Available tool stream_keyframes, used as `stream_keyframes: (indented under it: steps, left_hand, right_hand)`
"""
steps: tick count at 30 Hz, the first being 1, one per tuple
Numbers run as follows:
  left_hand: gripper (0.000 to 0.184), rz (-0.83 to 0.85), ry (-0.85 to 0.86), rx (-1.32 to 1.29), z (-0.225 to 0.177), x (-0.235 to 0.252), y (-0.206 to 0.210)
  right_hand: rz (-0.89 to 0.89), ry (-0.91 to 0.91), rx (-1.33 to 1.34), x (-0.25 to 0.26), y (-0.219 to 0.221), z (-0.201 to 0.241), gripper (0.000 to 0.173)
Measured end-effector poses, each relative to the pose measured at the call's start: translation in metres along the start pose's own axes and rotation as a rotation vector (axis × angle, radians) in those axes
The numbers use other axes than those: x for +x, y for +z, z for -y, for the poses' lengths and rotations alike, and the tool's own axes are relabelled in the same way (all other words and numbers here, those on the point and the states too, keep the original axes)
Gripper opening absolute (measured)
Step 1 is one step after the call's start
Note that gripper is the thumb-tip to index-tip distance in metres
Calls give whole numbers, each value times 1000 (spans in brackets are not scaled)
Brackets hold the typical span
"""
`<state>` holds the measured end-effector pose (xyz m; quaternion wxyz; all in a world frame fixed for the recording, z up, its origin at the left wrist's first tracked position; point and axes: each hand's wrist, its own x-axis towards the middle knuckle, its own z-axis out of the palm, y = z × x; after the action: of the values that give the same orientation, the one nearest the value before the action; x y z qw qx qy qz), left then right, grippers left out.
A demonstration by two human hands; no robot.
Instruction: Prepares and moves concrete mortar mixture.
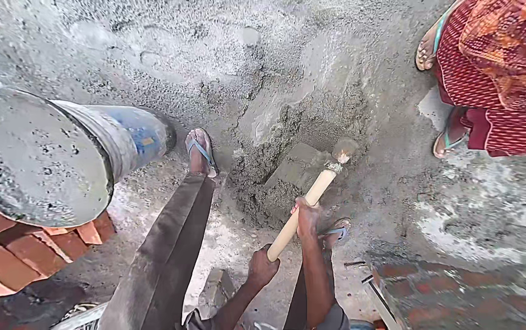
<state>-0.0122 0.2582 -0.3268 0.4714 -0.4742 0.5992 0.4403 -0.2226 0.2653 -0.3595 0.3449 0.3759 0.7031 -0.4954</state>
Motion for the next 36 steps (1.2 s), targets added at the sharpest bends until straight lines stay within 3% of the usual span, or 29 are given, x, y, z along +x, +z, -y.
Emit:
stream_keyframes:
  steps: [2, 4, 5, 7, 9, 11, 12, 15, 18, 22, 26, 31, 33, 36]
  left_hand:
    - [58, 12, 138, -84, -57, 13, -25]
    - [90, 69, 328, -149, -109, 25, -74]
    - [95, 79, 409, -170, -123, 22, -99]
    - [89, 38, 521, -150, -131, 23, -155]
    - [72, -7, 524, -102, -114, 27, -197]
    - [62, -68, 438, -109, -104, 49, -231]
    - [58, -94, 398, -150, -105, 56, -240]
    - [52, -54, 364, -328, -110, 65, -256]
    - [50, -10, 405, -402, -117, 63, -275]
    - [45, -37, 432, -437, -125, 62, -285]
    - [44, -60, 457, -481, -117, 74, -284]
    - [41, -93, 408, -517, -104, 76, -281]
    - [40, -125, 420, -505, -102, 80, -281]
    - [37, -142, 428, -493, -97, 73, -275]
  right_hand:
    - [26, -162, -17, 26, 9, 64, 14]
    - [75, -319, -23, 62, 22, 145, 16]
    - [99, -376, -49, 78, 27, 186, 19]
    - [126, -553, -41, 120, 50, 276, 26]
    - [155, -709, -25, 161, 66, 349, 34]
    - [181, -761, 34, 203, 82, 392, 41]
    - [182, -729, 39, 225, 89, 391, 46]
    - [117, -618, -12, 281, 99, 338, 60]
    - [20, -556, -27, 276, 103, 304, 62]
    - [-16, -415, -143, 237, 82, 247, 70]
    - [36, -257, -217, 176, 56, 149, 74]
    - [9, -217, -165, 106, 49, 33, 53]
    - [14, -178, -166, 82, 52, 6, 53]
    - [29, -96, -209, 12, 19, -49, 54]
